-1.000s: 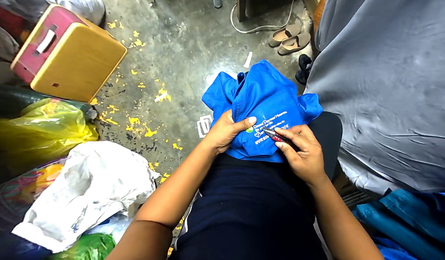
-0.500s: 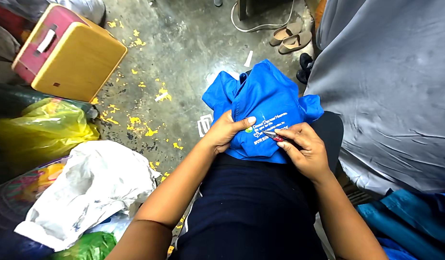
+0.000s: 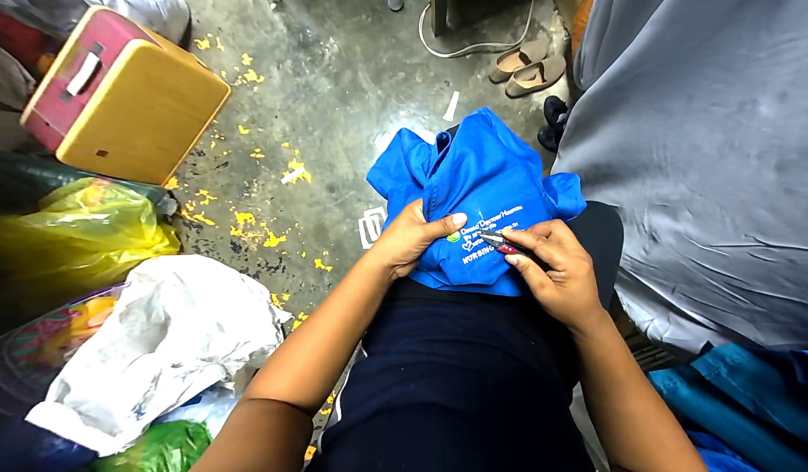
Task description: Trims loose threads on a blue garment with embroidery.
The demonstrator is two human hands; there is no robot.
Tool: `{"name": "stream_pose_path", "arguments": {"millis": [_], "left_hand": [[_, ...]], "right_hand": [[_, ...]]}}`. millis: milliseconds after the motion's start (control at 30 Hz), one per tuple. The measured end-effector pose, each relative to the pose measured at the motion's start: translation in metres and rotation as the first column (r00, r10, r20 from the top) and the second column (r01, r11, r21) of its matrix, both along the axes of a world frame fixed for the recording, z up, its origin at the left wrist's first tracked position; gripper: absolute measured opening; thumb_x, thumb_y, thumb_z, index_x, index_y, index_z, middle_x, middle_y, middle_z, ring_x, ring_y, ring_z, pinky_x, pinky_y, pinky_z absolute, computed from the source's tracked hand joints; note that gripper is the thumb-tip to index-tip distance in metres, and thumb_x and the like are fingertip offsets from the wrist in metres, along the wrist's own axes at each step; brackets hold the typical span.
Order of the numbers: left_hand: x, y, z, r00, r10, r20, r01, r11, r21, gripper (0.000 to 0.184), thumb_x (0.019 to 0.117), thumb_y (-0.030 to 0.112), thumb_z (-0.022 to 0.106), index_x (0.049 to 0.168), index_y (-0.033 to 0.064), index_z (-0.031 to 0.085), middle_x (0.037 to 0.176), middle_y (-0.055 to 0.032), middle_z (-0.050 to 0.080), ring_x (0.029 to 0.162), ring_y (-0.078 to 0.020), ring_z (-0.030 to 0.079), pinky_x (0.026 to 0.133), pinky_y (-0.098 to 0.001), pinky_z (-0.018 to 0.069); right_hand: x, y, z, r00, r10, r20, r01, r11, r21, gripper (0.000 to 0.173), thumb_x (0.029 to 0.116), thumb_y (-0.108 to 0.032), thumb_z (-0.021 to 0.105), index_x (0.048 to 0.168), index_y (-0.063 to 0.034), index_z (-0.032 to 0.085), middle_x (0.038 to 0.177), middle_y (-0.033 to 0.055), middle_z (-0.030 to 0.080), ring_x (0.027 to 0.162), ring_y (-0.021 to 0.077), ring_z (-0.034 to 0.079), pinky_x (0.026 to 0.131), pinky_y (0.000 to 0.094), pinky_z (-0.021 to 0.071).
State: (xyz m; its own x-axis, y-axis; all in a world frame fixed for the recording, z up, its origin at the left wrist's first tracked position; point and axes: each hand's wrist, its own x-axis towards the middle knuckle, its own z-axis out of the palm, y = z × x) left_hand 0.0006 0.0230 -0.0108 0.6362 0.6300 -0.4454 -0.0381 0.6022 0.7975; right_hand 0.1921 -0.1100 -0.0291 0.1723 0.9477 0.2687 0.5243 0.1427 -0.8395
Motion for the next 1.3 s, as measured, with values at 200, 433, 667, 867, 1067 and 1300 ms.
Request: {"name": "stream_pose_path", "arguments": {"millis": [200, 433, 667, 867, 1067, 1300], "left_hand": [[0.0, 0.0, 0.0, 1.0, -0.009, -0.014, 0.009, 1.0, 0.006, 0.019, 0.097, -0.004, 0.057, 0.112, 0.0071, 0.061, 0.092, -0.0003, 0.074, 0.082, -0.0076, 0.072, 0.078, -0.0266, 0.0614], [0.0, 0.0, 0.0, 1.0, -0.02, -0.017, 0.02, 1.0, 0.012, 0.021, 0.0965, -0.005, 0.057, 0.114, 0.0065, 0.06, 0.094, -0.0005, 0.074, 0.084, -0.0077, 0.072, 0.079, -0.0269, 0.0612], [0.0, 0.0, 0.0, 1.0, -0.014, -0.027, 0.014, 1.0, 0.002, 0.021, 0.0969, -0.005, 0.057, 0.113, 0.0071, 0.061, 0.092, -0.0001, 0.074, 0.083, -0.0073, 0.072, 0.078, -0.0263, 0.0613], [0.001, 0.0, 0.0, 1.0, -0.012, -0.021, 0.012, 1.0, 0.001, 0.02, 0.097, -0.005, 0.057, 0.112, 0.0075, 0.061, 0.092, 0.0002, 0.074, 0.082, -0.0071, 0.072, 0.078, -0.026, 0.0612], [0.002, 0.0, 0.001, 1.0, -0.011, -0.02, 0.011, 1.0, 0.005, 0.019, 0.0973, -0.004, 0.057, 0.112, 0.007, 0.061, 0.091, 0.0, 0.074, 0.082, -0.0073, 0.072, 0.078, -0.0262, 0.0613], [0.001, 0.0, 0.001, 1.0, 0.0, -0.017, -0.001, 1.0, -0.006, 0.018, 0.0974, -0.004, 0.056, 0.11, 0.0075, 0.062, 0.09, 0.0, 0.074, 0.081, -0.0072, 0.072, 0.077, -0.026, 0.0613]], "right_hand": [[0.003, 0.001, 0.0, 1.0, 0.03, 0.002, -0.03, 1.0, 0.003, 0.025, 0.0939, -0.008, 0.064, 0.113, 0.001, 0.076, 0.097, 0.0068, 0.061, 0.091, 0.0019, 0.057, 0.082, 0.0103, 0.0469], [0.007, 0.003, 0.003, 0.998, 0.059, 0.016, -0.059, 0.998, -0.017, 0.024, 0.0939, -0.008, 0.064, 0.113, 0.0004, 0.077, 0.097, 0.0069, 0.062, 0.091, 0.0028, 0.058, 0.082, 0.0114, 0.0473], [0.012, 0.003, 0.006, 0.99, 0.102, -0.096, -0.108, 0.993, -0.051, 0.023, 0.092, -0.006, 0.065, 0.11, 0.0015, 0.076, 0.097, 0.0041, 0.061, 0.09, -0.001, 0.058, 0.081, 0.0091, 0.0487], [0.008, 0.0, 0.006, 0.995, 0.05, -0.089, -0.054, 0.998, -0.044, 0.026, 0.0917, -0.007, 0.065, 0.115, 0.0018, 0.075, 0.1, 0.004, 0.059, 0.093, -0.0006, 0.057, 0.082, 0.0088, 0.0476], [0.003, -0.002, 0.002, 0.999, 0.034, -0.014, -0.034, 0.999, -0.014, 0.025, 0.0939, -0.009, 0.064, 0.114, 0.001, 0.075, 0.099, 0.0069, 0.061, 0.092, 0.0019, 0.058, 0.083, 0.0109, 0.048], [-0.001, 0.001, -0.004, 0.999, 0.019, -0.045, -0.018, 1.0, 0.015, 0.023, 0.0941, -0.007, 0.064, 0.112, 0.0013, 0.076, 0.098, 0.0062, 0.061, 0.091, 0.001, 0.058, 0.083, 0.0102, 0.0478]]}}
